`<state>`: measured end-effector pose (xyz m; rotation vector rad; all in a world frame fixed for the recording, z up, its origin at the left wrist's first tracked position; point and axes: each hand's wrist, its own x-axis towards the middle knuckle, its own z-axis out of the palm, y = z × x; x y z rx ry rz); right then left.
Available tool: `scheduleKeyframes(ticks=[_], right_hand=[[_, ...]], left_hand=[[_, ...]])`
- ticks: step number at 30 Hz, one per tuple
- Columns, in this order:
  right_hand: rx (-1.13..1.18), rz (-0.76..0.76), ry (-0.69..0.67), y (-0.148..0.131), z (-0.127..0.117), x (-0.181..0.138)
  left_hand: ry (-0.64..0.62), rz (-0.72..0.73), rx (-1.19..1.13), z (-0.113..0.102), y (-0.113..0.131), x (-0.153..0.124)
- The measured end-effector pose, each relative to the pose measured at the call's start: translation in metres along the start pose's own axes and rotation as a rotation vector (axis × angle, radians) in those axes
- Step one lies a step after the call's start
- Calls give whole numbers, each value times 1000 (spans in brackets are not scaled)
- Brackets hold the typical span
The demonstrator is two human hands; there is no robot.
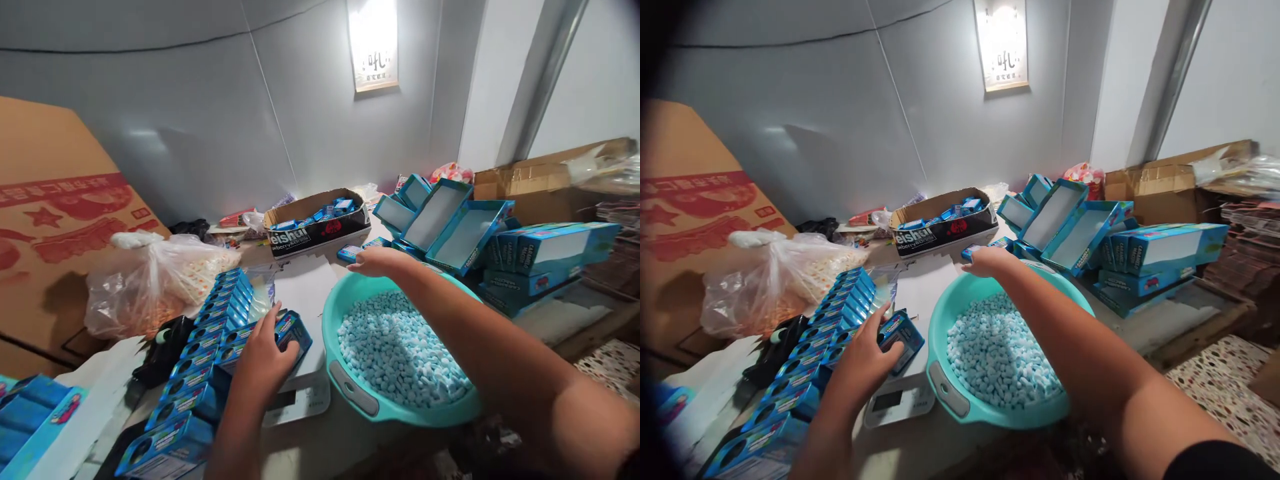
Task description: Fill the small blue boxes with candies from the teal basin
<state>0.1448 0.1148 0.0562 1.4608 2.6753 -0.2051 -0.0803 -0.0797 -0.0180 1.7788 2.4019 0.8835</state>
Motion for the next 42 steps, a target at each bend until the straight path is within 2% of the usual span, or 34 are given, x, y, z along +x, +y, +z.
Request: scheduleKeyframes(ticks=[3, 9, 14, 21, 25, 29, 31, 37, 42], right_hand=[[30, 10, -47, 5, 19, 13], [47, 84, 24, 2, 38, 24], [63, 71, 31, 4, 39, 26], [62, 83, 38, 3, 41, 28], [55, 91, 34, 2, 42, 28], [40, 104, 47, 1, 44, 30], [33, 115, 46, 1, 45, 32], [13, 127, 44, -1, 46, 33], [9, 128, 34, -2, 45, 32]], left_hand=[[100, 108, 132, 9, 7, 1], [115, 287, 267, 9, 3, 1], [158, 329, 297, -4, -2, 1], [264, 329, 416, -35, -1, -6], [184, 326, 408, -50, -17, -9], [37, 251, 402, -60, -42, -9], [18, 215, 402, -63, -49, -9], [29, 218, 387, -57, -45, -6], [-60, 188, 358, -47, -39, -4]])
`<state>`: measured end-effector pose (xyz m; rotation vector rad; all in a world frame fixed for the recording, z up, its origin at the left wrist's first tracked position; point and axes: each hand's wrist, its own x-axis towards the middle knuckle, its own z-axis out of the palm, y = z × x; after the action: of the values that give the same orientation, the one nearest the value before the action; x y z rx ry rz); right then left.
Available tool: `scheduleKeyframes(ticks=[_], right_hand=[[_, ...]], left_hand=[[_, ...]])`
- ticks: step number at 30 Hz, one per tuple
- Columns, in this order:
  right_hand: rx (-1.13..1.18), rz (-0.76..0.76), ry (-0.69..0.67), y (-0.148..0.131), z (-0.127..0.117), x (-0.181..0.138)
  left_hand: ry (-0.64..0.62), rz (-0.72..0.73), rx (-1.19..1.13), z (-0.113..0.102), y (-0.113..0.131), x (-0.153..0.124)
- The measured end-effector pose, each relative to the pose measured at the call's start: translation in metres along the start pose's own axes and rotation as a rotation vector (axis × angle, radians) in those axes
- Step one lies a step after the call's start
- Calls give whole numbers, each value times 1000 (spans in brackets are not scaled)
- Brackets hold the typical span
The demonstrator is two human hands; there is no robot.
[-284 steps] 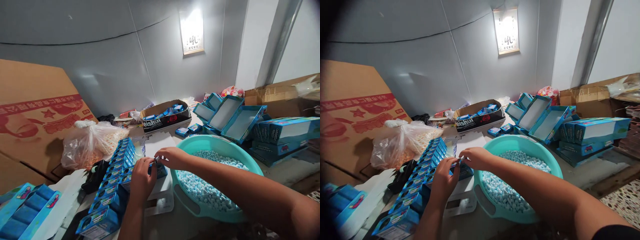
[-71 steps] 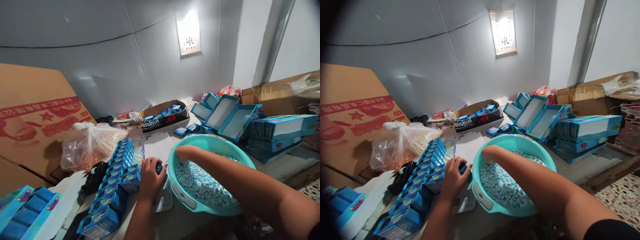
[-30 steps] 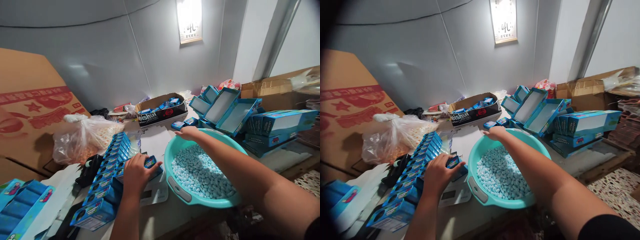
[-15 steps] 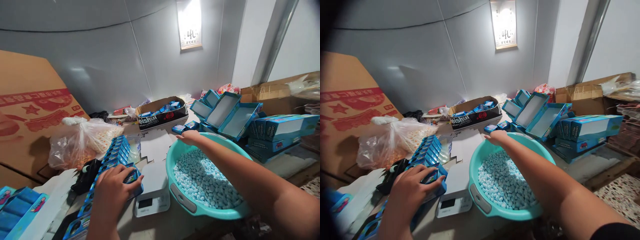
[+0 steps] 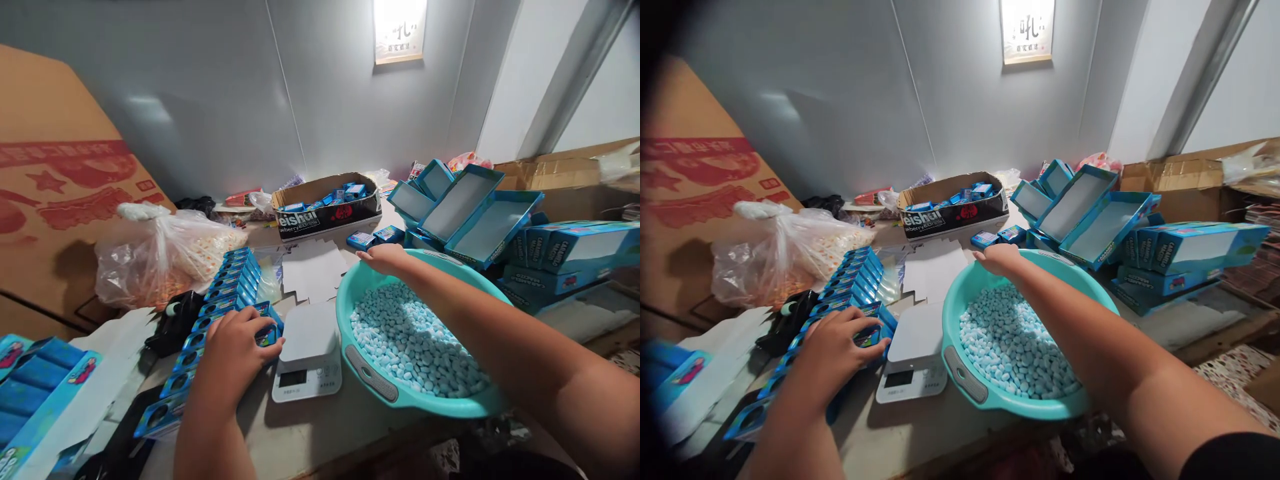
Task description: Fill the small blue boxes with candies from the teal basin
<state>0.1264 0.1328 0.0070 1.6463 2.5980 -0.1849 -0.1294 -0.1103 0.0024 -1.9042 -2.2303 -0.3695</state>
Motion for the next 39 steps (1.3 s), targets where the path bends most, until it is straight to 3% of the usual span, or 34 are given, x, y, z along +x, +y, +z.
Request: scheduleKeyframes(ticks=[12, 19, 25, 32, 39], right_hand=[[-5, -13, 15, 0, 1, -2], [-4, -33, 16, 1, 2, -1], [17, -38, 44, 1, 4, -3], [42, -44, 49, 2, 4, -2], [96, -50, 50, 2, 5, -2]], left_hand=[[-13, -4, -114, 11, -12, 4], [-147, -98, -134, 5, -7, 6], [-123, -108, -140, 8, -8, 6], [2, -135, -86, 26, -18, 6], [-166, -198, 9, 35, -12, 10]])
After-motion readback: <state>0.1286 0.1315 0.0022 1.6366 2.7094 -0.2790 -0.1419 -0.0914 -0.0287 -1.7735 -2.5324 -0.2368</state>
